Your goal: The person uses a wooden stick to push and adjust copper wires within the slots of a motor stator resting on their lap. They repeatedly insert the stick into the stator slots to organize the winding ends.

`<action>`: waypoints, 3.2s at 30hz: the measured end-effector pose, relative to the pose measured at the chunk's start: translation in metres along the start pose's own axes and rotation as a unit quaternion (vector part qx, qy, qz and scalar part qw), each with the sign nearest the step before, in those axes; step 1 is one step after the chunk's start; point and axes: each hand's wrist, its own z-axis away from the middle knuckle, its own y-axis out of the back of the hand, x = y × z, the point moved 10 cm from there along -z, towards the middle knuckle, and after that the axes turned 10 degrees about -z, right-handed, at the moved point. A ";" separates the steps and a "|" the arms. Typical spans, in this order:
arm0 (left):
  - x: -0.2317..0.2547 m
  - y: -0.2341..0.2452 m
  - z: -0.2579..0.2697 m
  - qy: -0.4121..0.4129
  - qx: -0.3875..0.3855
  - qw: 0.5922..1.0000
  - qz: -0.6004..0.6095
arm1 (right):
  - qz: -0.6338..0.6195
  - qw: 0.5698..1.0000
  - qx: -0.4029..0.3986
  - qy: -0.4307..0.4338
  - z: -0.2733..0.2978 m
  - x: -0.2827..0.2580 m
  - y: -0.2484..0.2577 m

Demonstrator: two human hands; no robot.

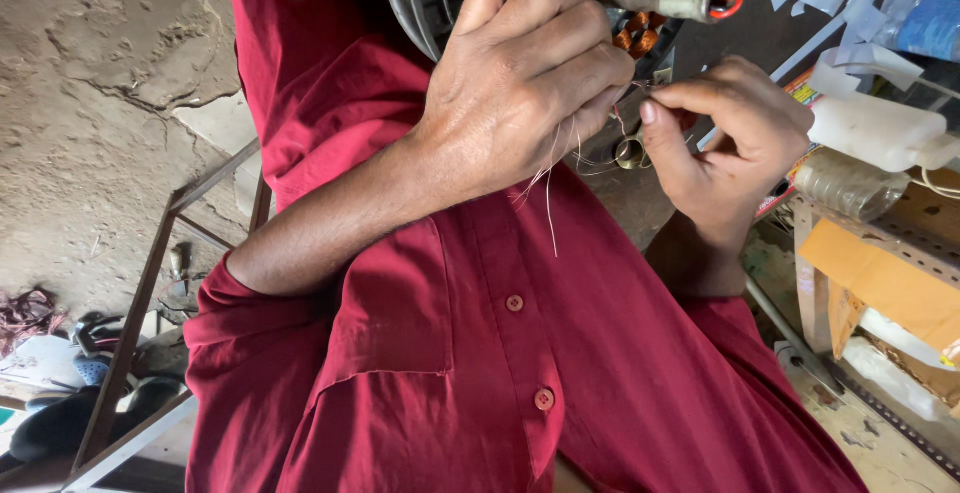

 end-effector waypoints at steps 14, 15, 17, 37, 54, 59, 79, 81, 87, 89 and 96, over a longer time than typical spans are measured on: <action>-0.001 0.002 -0.002 0.013 0.005 1.000 0.010 | -0.114 0.993 0.006 -0.032 0.000 0.024 -0.003; -0.001 0.002 -0.002 0.013 0.005 1.000 0.010 | -0.111 0.993 0.003 -0.036 0.000 0.026 -0.004; -0.002 0.003 -0.002 0.013 0.003 1.000 0.012 | -0.101 0.994 -0.001 -0.040 -0.002 0.029 -0.006; 0.000 0.007 -0.006 0.005 -0.006 1.000 0.021 | -0.097 0.990 0.076 0.064 0.016 0.021 0.012; 0.000 0.004 -0.004 0.003 -0.011 1.000 0.020 | -0.072 0.988 0.083 0.111 0.036 0.018 -0.007; 0.000 0.003 -0.003 0.007 -0.018 1.000 0.015 | -0.123 0.972 0.130 0.152 0.038 0.027 0.001; 0.000 0.005 -0.003 0.007 0.007 1.000 0.009 | -0.095 0.992 -0.014 -0.085 -0.008 0.030 -0.011; 0.000 0.004 -0.003 0.009 0.003 1.000 -0.005 | -0.081 0.987 -0.008 -0.139 -0.006 0.036 -0.009; 0.002 0.003 -0.004 0.001 0.007 1.000 -0.006 | -0.011 0.992 -0.120 -0.031 -0.006 0.020 -0.012; 0.001 0.003 -0.004 0.005 0.003 1.000 0.007 | 0.020 0.993 -0.108 -0.039 -0.003 0.023 -0.004; -0.002 0.004 -0.002 0.003 -0.006 1.000 0.009 | 0.125 0.971 -0.031 0.203 -0.004 -0.023 -0.005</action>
